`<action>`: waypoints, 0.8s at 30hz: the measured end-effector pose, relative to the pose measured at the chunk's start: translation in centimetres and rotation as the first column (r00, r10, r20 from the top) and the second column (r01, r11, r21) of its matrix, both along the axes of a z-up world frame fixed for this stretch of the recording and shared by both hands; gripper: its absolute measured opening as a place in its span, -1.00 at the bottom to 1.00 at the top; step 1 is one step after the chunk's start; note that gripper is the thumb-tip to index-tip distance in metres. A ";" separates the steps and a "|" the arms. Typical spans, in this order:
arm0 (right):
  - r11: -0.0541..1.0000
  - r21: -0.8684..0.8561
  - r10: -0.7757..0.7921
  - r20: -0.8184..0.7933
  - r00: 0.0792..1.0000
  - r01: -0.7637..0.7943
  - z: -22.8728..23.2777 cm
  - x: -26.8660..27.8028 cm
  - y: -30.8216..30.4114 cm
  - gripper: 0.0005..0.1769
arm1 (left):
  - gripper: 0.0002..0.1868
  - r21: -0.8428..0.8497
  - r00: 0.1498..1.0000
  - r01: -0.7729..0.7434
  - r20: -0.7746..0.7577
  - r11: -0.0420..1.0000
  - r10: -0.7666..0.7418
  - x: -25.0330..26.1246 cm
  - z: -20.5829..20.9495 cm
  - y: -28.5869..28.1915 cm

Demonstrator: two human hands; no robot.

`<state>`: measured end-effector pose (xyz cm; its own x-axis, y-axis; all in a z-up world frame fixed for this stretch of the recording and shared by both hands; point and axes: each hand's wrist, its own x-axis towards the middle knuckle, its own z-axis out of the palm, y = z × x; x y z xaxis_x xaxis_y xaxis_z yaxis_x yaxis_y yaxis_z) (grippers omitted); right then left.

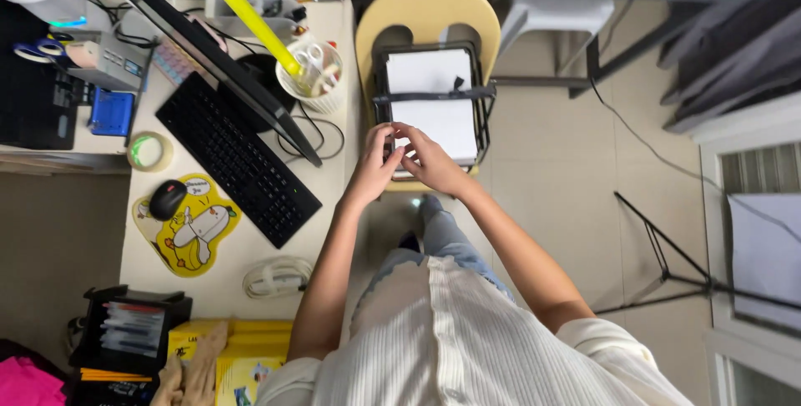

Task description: The person loads sheets of paper into a printer's input tray and then cleans several markers with a cloth. The person first places paper into the top feeder, then loads more sheets into the bottom drawer. Later, the person picks up markers from a desk organizer and wipes them with a cloth.

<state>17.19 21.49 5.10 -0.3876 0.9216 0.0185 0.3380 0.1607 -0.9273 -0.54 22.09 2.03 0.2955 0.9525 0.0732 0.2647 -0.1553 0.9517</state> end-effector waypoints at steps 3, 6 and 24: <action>0.997 0.055 0.062 -0.016 0.998 -0.061 0.5 -0.6 5.6 -0.27 | -0.59 0.099 0.990 -0.069 0.128 0.993 0.056 0.3 -0.4 4.2; 0.981 0.131 0.147 -0.008 0.989 -0.145 0.3 -1.3 10.7 -0.28 | -0.54 0.119 0.957 -0.235 0.202 0.965 0.208 0.6 -0.2 7.5; 0.859 0.434 0.129 0.329 0.936 -0.271 -11.9 -15.7 44.3 -0.68 | -0.61 0.269 0.761 -0.560 -0.207 0.783 0.615 -4.0 -2.2 24.0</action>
